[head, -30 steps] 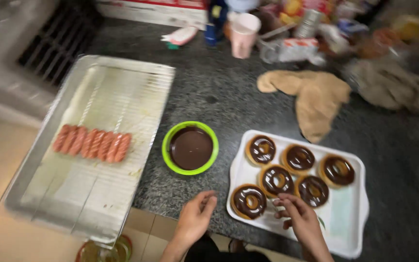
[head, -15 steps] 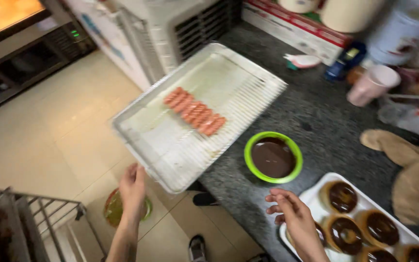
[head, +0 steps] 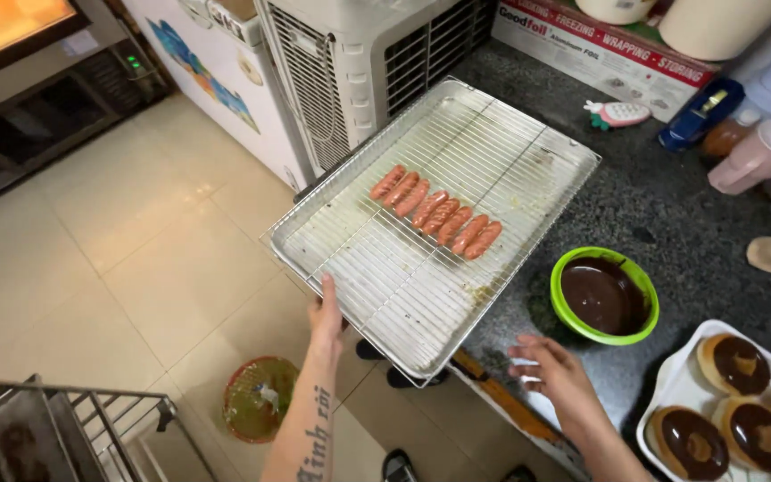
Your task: The person dips plain donuts into a bowl of chocolate glaze and places them on a tray. They then retrieve a tray of donuts from a rack and continue glazing them. Finally, they sprinkle colorful toppings onto the glazed donuts.
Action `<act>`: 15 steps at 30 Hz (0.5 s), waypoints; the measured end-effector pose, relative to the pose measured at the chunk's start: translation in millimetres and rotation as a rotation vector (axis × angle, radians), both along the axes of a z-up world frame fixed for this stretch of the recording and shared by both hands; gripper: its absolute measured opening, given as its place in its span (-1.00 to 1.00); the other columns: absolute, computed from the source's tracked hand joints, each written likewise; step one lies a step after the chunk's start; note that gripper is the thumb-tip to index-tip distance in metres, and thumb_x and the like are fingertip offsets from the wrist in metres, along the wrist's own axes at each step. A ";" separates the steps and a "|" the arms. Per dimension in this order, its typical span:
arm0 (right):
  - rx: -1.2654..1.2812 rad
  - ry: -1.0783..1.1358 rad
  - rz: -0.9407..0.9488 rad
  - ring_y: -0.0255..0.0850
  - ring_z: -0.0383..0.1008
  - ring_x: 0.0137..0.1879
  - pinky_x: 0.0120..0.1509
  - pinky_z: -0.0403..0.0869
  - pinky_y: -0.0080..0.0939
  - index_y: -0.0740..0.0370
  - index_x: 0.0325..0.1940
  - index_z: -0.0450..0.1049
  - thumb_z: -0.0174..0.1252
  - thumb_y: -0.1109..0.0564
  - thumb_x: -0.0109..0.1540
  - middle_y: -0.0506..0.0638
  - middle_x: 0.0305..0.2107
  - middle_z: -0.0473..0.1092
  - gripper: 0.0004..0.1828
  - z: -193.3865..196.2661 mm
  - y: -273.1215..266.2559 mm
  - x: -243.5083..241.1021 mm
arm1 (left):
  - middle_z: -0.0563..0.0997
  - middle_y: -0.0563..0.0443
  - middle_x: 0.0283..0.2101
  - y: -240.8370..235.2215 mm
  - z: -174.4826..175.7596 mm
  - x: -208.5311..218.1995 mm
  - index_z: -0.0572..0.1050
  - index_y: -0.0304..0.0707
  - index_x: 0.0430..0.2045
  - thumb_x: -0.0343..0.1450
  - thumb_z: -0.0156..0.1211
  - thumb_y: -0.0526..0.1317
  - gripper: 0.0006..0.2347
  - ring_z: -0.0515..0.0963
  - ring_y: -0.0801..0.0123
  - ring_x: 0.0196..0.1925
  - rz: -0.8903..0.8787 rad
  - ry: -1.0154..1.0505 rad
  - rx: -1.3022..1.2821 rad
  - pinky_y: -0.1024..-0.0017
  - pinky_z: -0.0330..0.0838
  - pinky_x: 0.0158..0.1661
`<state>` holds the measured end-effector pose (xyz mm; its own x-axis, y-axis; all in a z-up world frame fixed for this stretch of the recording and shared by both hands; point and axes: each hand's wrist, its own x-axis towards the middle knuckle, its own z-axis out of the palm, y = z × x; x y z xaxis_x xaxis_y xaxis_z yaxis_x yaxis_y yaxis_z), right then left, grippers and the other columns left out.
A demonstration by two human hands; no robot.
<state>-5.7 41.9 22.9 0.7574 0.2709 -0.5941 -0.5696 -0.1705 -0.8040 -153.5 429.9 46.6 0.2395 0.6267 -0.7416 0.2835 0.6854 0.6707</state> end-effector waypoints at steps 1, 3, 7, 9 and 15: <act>-0.003 -0.002 -0.008 0.09 0.75 -0.07 -0.12 0.42 -0.11 0.30 0.40 0.69 0.17 0.10 0.59 0.30 0.08 0.80 -0.64 -2.8 4.7 -0.9 | 0.10 -0.21 0.94 1.7 -20.3 -6.0 -0.06 -0.21 0.90 0.62 0.12 0.41 0.00 0.14 -0.04 0.95 -0.008 -0.002 -0.003 -0.18 0.05 0.86; -0.002 0.011 -0.069 0.15 0.76 0.00 0.01 0.52 0.02 0.26 0.44 0.65 0.16 0.03 0.64 0.33 0.17 0.77 -0.62 -6.4 14.7 2.2 | 0.71 -0.18 0.58 5.0 -57.9 -15.3 0.54 -0.33 0.64 0.64 0.25 0.22 -0.29 0.72 0.04 0.54 0.142 -0.175 0.070 0.09 0.64 0.51; -0.049 0.083 -0.088 0.19 0.79 0.14 0.16 0.61 0.08 0.18 0.51 0.57 0.21 -0.08 0.60 0.35 0.33 0.73 -0.54 -6.5 44.5 8.9 | 0.71 -0.20 0.59 -4.4 -55.2 -69.4 0.51 -0.30 0.63 0.57 0.35 0.25 -0.23 0.73 0.09 0.54 0.225 -0.117 0.029 0.09 0.61 0.56; -0.026 0.114 -0.079 0.27 0.80 0.16 0.11 0.65 0.14 0.23 0.60 0.50 0.15 -0.27 0.60 0.40 0.38 0.68 -0.34 -29.5 50.0 15.0 | 0.73 -0.22 0.54 -10.1 -50.9 -107.7 0.56 -0.39 0.59 0.58 0.36 0.21 -0.26 0.74 0.11 0.51 0.256 -0.060 0.072 0.12 0.64 0.49; -0.028 0.326 0.048 0.21 0.55 0.62 0.71 0.47 0.33 0.09 0.85 0.37 -0.17 -0.63 0.51 0.28 0.68 0.48 0.05 -24.3 71.9 -21.2 | 0.61 -0.24 0.65 -50.0 0.2 -199.2 0.40 -0.47 0.70 0.66 0.12 0.33 -0.16 0.63 0.03 0.63 0.445 -0.003 -0.028 0.08 0.51 0.61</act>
<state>-26.9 113.8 -1.3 0.5130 0.2818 -0.8108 -0.7869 -0.2231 -0.5754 -352.7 379.9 46.7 -0.0462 0.6486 -0.7597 -0.0451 0.7584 0.6502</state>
